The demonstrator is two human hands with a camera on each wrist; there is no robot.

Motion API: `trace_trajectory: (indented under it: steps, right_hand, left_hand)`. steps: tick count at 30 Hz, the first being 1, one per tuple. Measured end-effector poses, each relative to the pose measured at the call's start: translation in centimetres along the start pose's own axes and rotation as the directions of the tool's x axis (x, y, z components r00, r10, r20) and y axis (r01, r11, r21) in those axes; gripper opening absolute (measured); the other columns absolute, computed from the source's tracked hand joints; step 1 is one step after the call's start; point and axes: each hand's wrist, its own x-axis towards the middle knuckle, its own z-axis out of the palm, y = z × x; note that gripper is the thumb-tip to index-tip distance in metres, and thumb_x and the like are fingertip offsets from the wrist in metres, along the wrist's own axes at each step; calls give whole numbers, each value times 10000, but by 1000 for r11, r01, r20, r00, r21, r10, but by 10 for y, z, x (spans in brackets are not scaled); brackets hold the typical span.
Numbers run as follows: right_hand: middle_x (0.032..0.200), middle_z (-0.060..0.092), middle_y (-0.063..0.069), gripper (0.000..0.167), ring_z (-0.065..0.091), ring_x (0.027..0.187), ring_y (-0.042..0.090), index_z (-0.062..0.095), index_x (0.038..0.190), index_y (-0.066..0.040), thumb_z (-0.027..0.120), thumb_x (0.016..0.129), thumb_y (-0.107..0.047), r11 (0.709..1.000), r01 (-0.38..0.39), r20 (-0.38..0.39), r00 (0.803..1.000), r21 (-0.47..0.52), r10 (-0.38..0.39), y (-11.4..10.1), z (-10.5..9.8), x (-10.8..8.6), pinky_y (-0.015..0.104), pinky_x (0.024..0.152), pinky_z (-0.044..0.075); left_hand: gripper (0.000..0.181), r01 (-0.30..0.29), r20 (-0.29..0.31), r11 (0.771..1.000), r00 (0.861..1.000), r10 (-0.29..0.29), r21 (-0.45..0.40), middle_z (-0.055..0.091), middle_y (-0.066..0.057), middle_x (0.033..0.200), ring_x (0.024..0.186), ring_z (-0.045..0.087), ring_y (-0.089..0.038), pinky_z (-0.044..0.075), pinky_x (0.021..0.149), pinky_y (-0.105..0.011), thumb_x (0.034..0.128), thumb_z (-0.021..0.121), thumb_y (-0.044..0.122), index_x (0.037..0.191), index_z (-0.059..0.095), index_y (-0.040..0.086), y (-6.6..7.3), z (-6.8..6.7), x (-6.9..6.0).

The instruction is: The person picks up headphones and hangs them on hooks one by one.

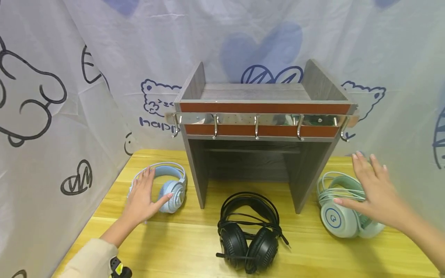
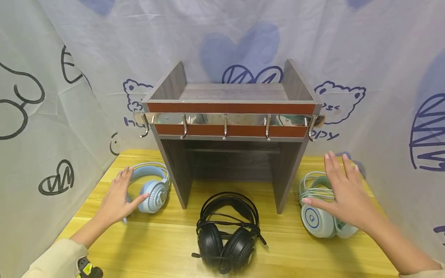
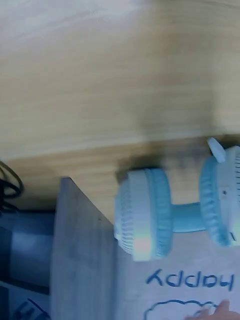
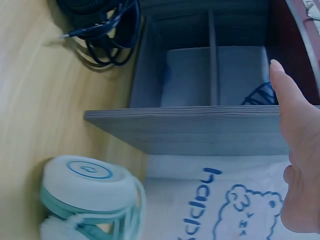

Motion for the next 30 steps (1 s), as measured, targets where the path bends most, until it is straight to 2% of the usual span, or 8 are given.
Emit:
trace_trajectory:
  steps: [5, 9, 14, 18, 22, 25, 27, 30]
  right_hand:
    - [1531, -44, 246, 1123, -185, 1389, 419, -15, 1476, 4, 708, 759, -470, 999, 23, -4, 1000, -29, -23, -4, -18, 8, 578, 1089, -199]
    - [1530, -85, 232, 1099, -199, 1389, 408, -34, 1473, 6, 675, 789, -481, 999, 22, -6, 1000, -45, -22, -7, -34, 14, 557, 1098, -200]
    - [1537, -82, 207, 1033, -184, 1395, 411, -30, 1471, 15, 619, 839, -481, 1000, 29, -43, 999, -10, -30, -11, -56, 20, 558, 1106, -190]
    - [1534, -67, 221, 1002, -197, 1387, 426, -25, 1468, 25, 576, 865, -504, 999, 31, -75, 997, -15, -32, -14, -73, 24, 559, 1101, -203]
    - [1529, -56, 246, 992, -218, 1381, 426, -14, 1468, 31, 577, 869, -494, 1000, 9, -86, 996, -9, -10, -19, -88, 30, 566, 1093, -215]
    - [1530, -55, 249, 991, -208, 1387, 418, -10, 1471, 22, 599, 863, -471, 1000, 1, -88, 996, 19, 1, -22, -97, 36, 580, 1094, -196]
    - [1539, -63, 222, 987, -190, 1396, 405, -9, 1476, 3, 617, 859, -446, 999, 2, -90, 996, 38, 1, -24, -102, 40, 597, 1095, -169]
    - [1551, -59, 171, 982, -149, 1416, 370, -2, 1482, -23, 645, 850, -405, 998, 15, -87, 996, 61, -10, -27, -109, 48, 582, 1117, -123]
  left_hand:
    - [827, 72, -3, 997, 997, -73, -33, 295, -300, 1453, 1335, 275, -471, 233, 1072, -637, 858, 584, 477, 1415, 285, -56, -12, -7, 2]
    - [785, 137, 13, 989, 991, -136, -49, 279, -315, 1451, 1319, 272, -502, 274, 1028, -663, 887, 542, 484, 1408, 304, -52, -24, -9, 0]
    - [769, 223, 42, 971, 975, -220, -83, 318, -344, 1413, 1270, 331, -520, 333, 990, -651, 912, 494, 491, 1406, 290, -62, -38, -11, -1]
    - [698, 301, 53, 941, 954, -296, -158, 419, -367, 1324, 1201, 418, -516, 390, 955, -614, 935, 468, 459, 1364, 350, -79, -51, -11, -2]
    - [572, 378, 16, 892, 922, -386, -248, 482, -350, 1270, 1167, 476, -483, 420, 959, -558, 946, 485, 363, 1268, 454, -109, -65, -10, -4]
    - [546, 438, -6, 846, 887, -462, -303, 483, -342, 1273, 1158, 486, -476, 423, 972, -530, 939, 506, 319, 1251, 464, -127, -74, -9, -6]
    - [567, 487, 4, 805, 856, -517, -339, 468, -339, 1292, 1176, 476, -467, 418, 987, -516, 940, 498, 333, 1265, 451, -130, -78, -8, -7]
    - [629, 567, 51, 733, 802, -595, -376, 443, -334, 1321, 1210, 446, -454, 406, 998, -508, 943, 464, 399, 1293, 425, -123, -84, -7, -9]
